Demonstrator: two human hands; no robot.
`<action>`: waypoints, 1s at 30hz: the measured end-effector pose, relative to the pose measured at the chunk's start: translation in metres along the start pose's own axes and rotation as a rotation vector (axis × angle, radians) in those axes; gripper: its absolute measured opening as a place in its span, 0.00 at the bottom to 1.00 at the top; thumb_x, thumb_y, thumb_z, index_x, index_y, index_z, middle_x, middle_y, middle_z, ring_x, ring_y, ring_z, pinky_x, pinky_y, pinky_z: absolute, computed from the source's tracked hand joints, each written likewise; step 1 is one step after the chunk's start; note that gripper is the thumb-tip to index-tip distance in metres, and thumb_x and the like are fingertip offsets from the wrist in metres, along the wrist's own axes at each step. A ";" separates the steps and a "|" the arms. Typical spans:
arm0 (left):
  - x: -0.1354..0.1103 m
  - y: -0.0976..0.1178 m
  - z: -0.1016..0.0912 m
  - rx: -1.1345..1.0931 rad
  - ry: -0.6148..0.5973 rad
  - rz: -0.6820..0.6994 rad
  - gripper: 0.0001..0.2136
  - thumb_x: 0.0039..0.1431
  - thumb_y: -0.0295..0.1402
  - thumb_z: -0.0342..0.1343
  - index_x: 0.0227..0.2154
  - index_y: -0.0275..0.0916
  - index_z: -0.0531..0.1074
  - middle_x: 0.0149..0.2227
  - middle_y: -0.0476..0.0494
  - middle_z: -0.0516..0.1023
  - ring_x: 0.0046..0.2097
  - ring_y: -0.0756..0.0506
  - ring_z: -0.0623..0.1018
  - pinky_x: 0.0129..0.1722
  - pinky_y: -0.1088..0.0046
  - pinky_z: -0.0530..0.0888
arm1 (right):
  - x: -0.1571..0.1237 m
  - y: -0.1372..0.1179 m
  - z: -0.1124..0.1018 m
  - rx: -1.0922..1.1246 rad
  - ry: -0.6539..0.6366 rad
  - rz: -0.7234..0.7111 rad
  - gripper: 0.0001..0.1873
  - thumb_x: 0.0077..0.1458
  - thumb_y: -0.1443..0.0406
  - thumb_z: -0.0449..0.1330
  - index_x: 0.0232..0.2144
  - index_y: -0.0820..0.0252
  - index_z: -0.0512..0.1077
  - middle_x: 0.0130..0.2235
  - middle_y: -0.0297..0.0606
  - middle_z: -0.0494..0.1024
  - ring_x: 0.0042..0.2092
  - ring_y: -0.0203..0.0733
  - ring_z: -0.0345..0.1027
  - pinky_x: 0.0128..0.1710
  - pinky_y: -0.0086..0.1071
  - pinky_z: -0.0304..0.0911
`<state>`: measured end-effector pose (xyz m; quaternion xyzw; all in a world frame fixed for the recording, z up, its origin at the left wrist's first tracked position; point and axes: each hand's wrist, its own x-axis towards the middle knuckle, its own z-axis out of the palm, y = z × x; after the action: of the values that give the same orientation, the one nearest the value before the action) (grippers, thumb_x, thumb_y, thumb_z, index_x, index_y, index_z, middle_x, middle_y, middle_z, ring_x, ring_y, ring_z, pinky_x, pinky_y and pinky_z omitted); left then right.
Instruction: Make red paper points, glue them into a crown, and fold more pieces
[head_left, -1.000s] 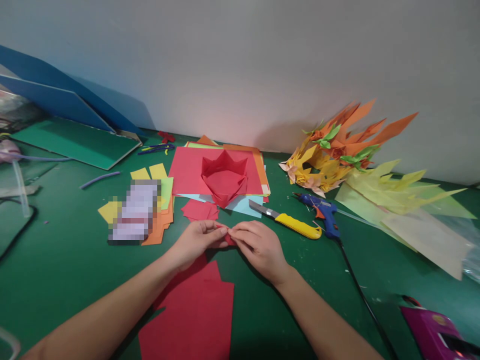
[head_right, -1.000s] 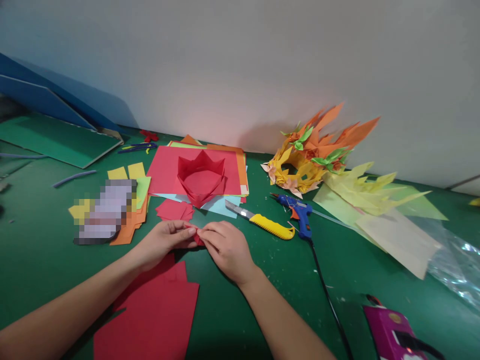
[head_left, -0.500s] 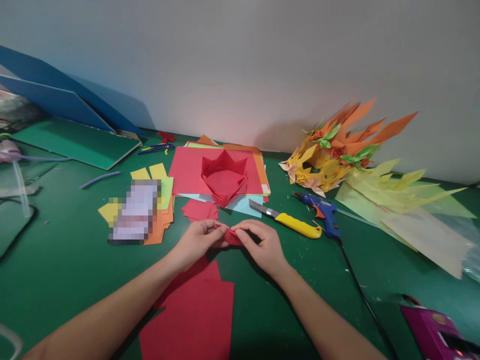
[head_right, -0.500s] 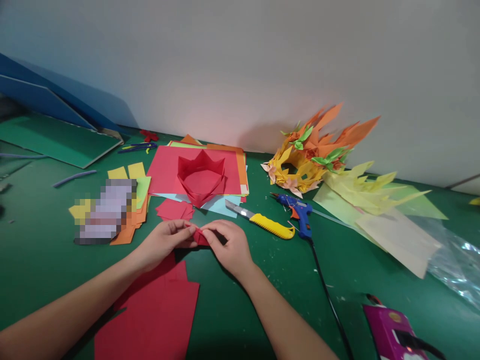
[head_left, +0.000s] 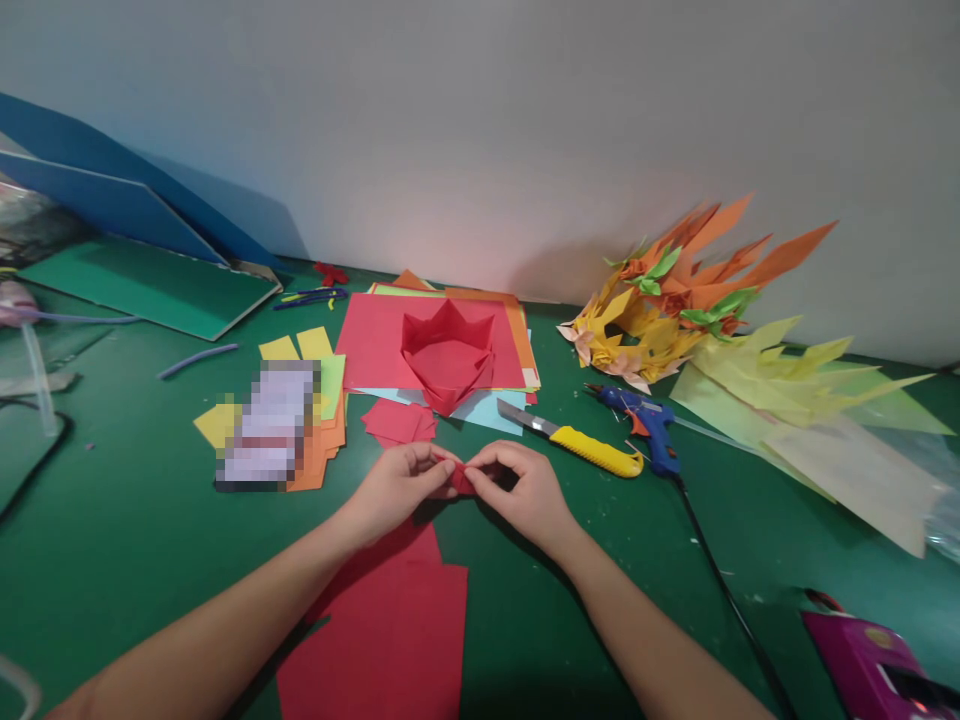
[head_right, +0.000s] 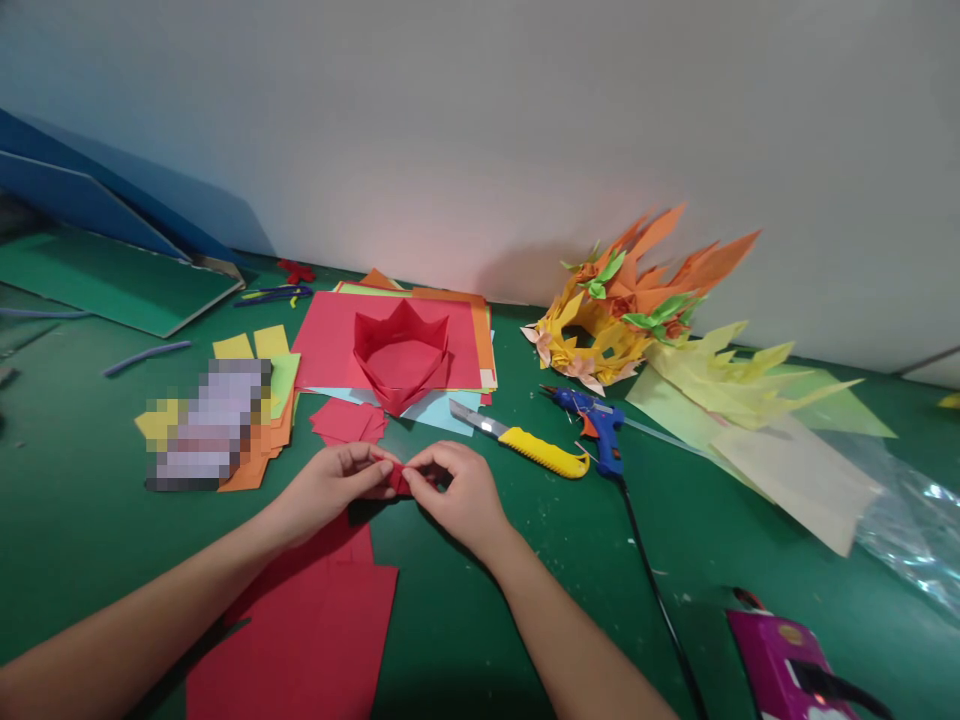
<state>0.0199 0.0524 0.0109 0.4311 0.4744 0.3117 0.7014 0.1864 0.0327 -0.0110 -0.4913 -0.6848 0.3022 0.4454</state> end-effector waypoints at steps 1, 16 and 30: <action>0.000 0.000 0.000 0.003 0.001 0.000 0.11 0.41 0.36 0.66 0.24 0.36 0.73 0.22 0.52 0.75 0.28 0.51 0.76 0.37 0.72 0.74 | 0.000 0.000 0.000 0.006 0.001 -0.001 0.06 0.49 0.67 0.58 0.22 0.59 0.72 0.24 0.35 0.75 0.26 0.35 0.67 0.26 0.27 0.63; -0.003 0.007 -0.001 -0.102 0.059 -0.032 0.17 0.32 0.41 0.71 0.23 0.36 0.76 0.23 0.48 0.78 0.28 0.50 0.77 0.37 0.73 0.74 | 0.000 -0.001 -0.001 0.095 0.024 0.009 0.05 0.49 0.67 0.57 0.22 0.58 0.70 0.23 0.33 0.73 0.24 0.34 0.65 0.25 0.27 0.63; -0.002 0.005 0.001 -0.106 0.084 -0.002 0.16 0.35 0.41 0.70 0.22 0.35 0.73 0.23 0.51 0.76 0.27 0.51 0.76 0.36 0.74 0.74 | 0.000 -0.002 -0.001 0.082 0.003 0.027 0.06 0.49 0.67 0.57 0.21 0.59 0.69 0.23 0.33 0.71 0.24 0.33 0.63 0.24 0.26 0.61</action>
<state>0.0199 0.0530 0.0166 0.3794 0.4868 0.3533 0.7030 0.1864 0.0323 -0.0093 -0.4824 -0.6644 0.3353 0.4620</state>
